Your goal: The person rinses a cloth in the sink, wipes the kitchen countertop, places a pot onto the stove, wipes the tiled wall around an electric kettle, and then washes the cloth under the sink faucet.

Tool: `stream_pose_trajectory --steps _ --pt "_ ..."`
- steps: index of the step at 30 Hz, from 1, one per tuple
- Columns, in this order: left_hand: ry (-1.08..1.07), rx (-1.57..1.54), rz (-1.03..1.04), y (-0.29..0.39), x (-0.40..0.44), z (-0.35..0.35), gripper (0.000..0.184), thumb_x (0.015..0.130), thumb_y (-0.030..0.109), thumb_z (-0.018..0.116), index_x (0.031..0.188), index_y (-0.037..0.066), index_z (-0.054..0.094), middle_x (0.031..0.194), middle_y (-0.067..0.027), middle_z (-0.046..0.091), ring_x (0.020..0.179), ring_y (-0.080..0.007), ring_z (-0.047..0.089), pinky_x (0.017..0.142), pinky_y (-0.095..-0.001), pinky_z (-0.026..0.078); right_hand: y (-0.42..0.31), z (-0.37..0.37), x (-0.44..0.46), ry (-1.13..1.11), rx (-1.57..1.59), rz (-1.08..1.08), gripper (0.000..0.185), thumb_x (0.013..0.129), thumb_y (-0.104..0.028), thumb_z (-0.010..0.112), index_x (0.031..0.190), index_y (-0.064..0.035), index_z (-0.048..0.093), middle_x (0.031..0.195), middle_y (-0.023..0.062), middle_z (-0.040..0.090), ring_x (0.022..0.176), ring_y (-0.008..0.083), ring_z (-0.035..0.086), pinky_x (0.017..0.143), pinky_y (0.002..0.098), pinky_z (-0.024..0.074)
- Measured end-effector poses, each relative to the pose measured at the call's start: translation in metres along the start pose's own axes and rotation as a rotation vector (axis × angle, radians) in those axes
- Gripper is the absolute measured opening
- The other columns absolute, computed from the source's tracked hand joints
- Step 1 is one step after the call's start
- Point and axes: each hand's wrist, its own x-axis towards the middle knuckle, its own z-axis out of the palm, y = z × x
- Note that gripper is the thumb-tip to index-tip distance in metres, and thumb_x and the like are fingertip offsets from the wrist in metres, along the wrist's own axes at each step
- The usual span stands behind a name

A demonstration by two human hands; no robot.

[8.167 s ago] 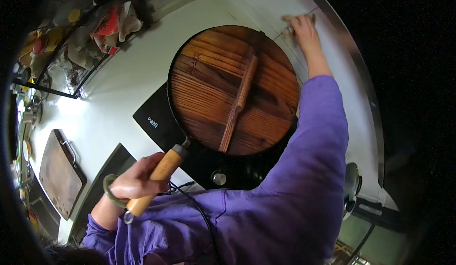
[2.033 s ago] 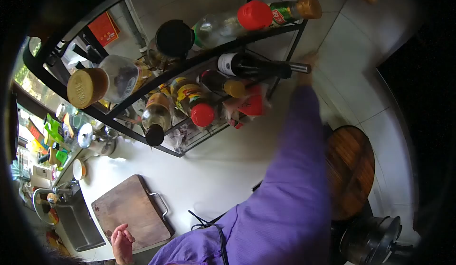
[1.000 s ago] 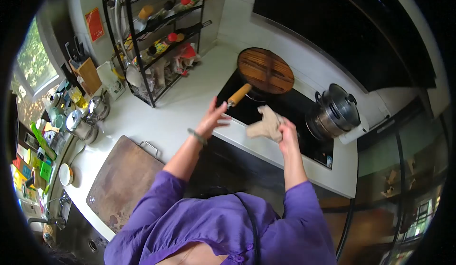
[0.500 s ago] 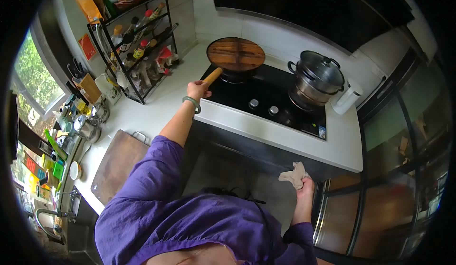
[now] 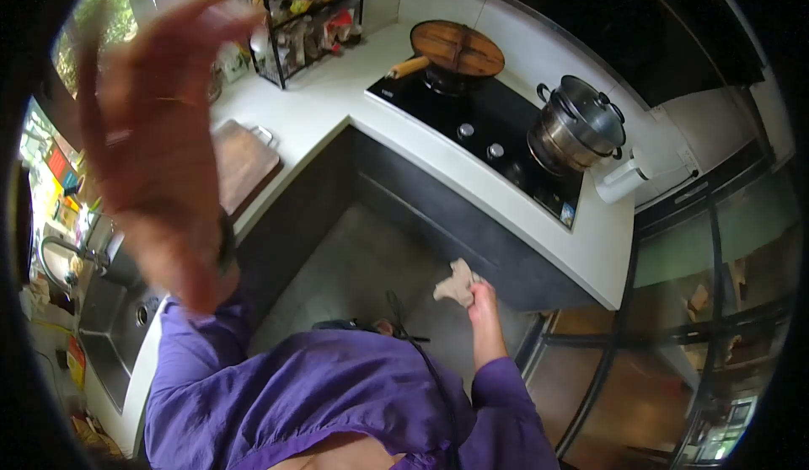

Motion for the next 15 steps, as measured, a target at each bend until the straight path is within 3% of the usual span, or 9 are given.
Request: stream_pose_trajectory --steps 2,5,10,11,15 --pt "-0.025 0.029 0.065 0.036 -0.005 -0.009 0.079 0.073 0.036 0.066 0.132 -0.001 0.03 0.12 -0.0186 0.047 0.106 -0.0283 0.05 0.094 -0.0408 0.036 -0.002 0.039 -0.02 0.065 -0.149 -0.04 0.04 0.06 0.008 0.04 0.097 0.0038 0.056 0.094 0.0121 0.058 0.083 0.024 0.057 0.074 0.0327 0.0477" --pt "-0.013 0.031 0.071 0.071 -0.021 -0.034 0.077 0.073 0.035 0.066 0.132 -0.002 0.03 0.119 -0.0188 0.047 0.104 -0.0279 0.051 0.093 -0.0405 0.037 0.03 0.069 -0.027 0.016 -0.135 -0.102 0.039 0.061 0.008 0.039 0.096 0.0032 0.057 0.09 0.0105 0.059 0.079 0.0215 0.057 0.072 0.0312 0.047" --pt "0.043 0.01 0.057 0.1 -0.036 -0.087 0.075 0.074 0.033 0.065 0.131 -0.003 0.03 0.118 -0.0191 0.048 0.101 -0.0272 0.052 0.092 -0.0399 0.038 0.078 0.115 -0.059 -0.132 -0.273 0.052 0.041 0.062 0.008 0.039 0.099 0.0026 0.056 0.093 0.0098 0.06 0.084 0.0191 0.058 0.074 0.0306 0.0473" --pt "0.056 0.004 0.05 0.103 -0.037 -0.094 0.075 0.074 0.033 0.064 0.131 -0.003 0.03 0.118 -0.0191 0.049 0.101 -0.027 0.052 0.091 -0.0397 0.038 0.075 0.147 -0.09 -0.128 -0.205 -0.002 0.042 0.06 0.009 0.039 0.099 0.0027 0.056 0.092 0.0102 0.06 0.083 0.0193 0.059 0.072 0.0298 0.0478" --pt "0.112 -0.033 0.053 0.097 -0.022 -0.096 0.073 0.075 0.031 0.064 0.131 -0.003 0.03 0.116 -0.0194 0.049 0.099 -0.0264 0.054 0.09 -0.0393 0.039 0.076 0.136 -0.09 -0.117 -0.23 0.0 0.043 0.06 0.009 0.039 0.099 0.0037 0.055 0.093 0.0102 0.059 0.083 0.0195 0.058 0.072 0.0282 0.0481"
